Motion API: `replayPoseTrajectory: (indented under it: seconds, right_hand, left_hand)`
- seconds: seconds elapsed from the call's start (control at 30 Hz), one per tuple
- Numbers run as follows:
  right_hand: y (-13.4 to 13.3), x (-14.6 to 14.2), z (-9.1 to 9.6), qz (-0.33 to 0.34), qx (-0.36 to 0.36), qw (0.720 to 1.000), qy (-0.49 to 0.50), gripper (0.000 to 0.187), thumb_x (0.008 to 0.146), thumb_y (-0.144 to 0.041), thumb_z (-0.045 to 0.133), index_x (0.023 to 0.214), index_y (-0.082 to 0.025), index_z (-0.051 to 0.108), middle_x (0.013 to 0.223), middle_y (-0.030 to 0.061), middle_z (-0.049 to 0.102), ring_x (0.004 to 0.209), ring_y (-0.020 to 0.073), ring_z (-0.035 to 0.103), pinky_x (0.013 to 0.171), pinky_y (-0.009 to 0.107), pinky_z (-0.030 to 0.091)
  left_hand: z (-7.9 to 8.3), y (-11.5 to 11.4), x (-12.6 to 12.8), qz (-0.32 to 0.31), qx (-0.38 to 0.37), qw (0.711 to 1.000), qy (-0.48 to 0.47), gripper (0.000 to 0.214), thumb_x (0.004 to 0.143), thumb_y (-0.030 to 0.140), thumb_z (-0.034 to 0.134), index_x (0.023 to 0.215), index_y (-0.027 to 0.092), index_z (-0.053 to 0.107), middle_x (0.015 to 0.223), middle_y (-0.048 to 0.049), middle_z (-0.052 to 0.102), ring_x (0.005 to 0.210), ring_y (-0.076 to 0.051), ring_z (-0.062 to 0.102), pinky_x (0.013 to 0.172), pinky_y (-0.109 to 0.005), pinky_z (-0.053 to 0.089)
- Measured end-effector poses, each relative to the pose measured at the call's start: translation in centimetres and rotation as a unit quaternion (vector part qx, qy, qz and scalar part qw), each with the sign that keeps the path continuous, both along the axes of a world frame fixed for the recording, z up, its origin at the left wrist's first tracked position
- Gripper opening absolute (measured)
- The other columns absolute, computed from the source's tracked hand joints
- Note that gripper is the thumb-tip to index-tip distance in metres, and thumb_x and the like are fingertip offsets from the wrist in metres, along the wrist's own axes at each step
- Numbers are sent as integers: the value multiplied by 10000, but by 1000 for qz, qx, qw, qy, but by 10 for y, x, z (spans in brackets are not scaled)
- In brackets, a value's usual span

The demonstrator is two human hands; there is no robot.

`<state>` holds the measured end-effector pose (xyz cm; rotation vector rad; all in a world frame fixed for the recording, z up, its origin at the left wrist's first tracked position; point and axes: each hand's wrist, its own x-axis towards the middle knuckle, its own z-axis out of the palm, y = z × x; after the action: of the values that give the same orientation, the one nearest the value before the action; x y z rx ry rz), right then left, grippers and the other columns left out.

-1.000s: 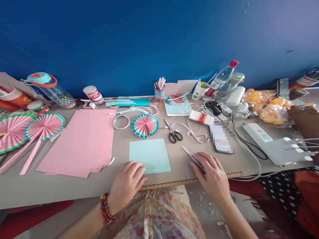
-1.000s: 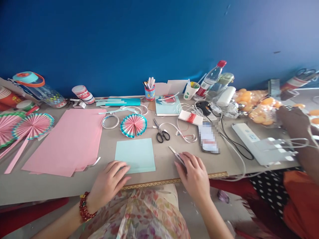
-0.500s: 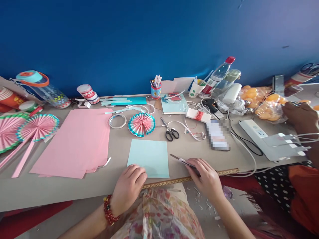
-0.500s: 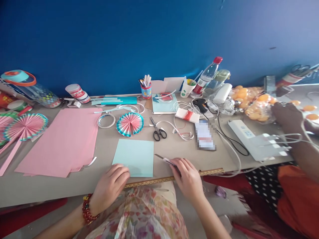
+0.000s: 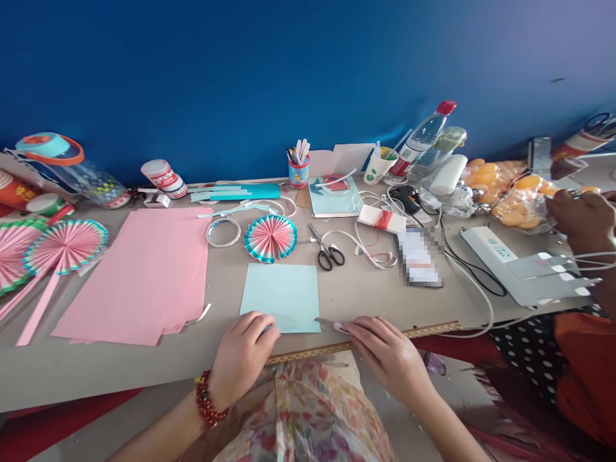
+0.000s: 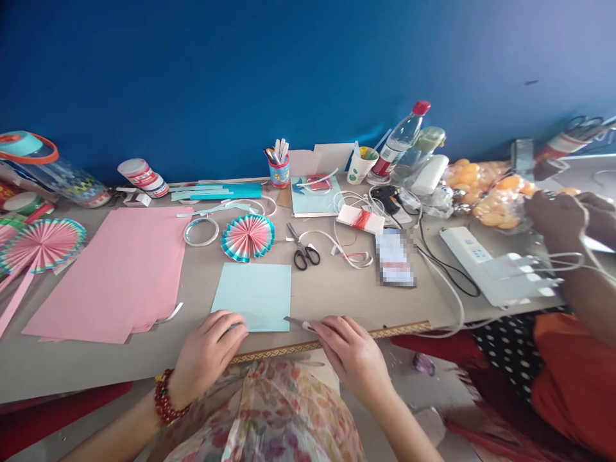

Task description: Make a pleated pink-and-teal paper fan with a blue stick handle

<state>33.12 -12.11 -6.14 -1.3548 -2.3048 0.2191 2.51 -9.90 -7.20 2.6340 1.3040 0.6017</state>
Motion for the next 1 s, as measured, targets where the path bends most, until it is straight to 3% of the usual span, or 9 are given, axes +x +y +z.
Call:
replayPoseTrajectory:
  seconds: [0.37,0.67,0.77,0.9,1.0]
  right_hand:
    - [9,-6,-3,-8,-40,999,-19,253,1006,-232,462,1111,-222,692,1013,79,653,874,181,593,752,281,516]
    - [18,-11,-3,-6,30,994,-102,240,1010,-219,467,1070,-240,699,930,41,672,823,157,581,692,252,467]
    - [19,-10,-7,-3,52,992,-111,248,1021,-241,452,1071,-250,695,913,33,671,809,160,572,642,262,429]
    - [20,-9,-11,-1,80,990,-115,254,1020,-217,446,1081,-245,691,901,32,671,791,163,561,628,277,396]
    - [19,-9,-13,-7,90,988,-124,225,1005,-200,482,1079,-243,690,883,27,670,787,161,560,665,277,398]
  left_hand:
    - [12,15,6,10,-58,997,40,162,976,128,465,905,179,601,867,-35,598,836,-196,568,745,-349,471]
    - [5,13,5,16,-21,997,73,306,950,68,412,1157,185,603,1046,-82,632,870,-198,614,750,-347,519]
    - [6,11,6,-10,20,996,92,416,944,52,382,1283,194,578,1271,-103,606,1066,-226,601,881,-385,516]
    - [8,9,11,-146,60,978,137,482,983,138,389,1461,177,429,1541,-57,426,1398,-234,386,1155,-425,335]
    - [3,10,14,-154,44,973,169,512,1010,266,419,1509,177,350,1587,-70,351,1453,-233,313,1189,-431,277]
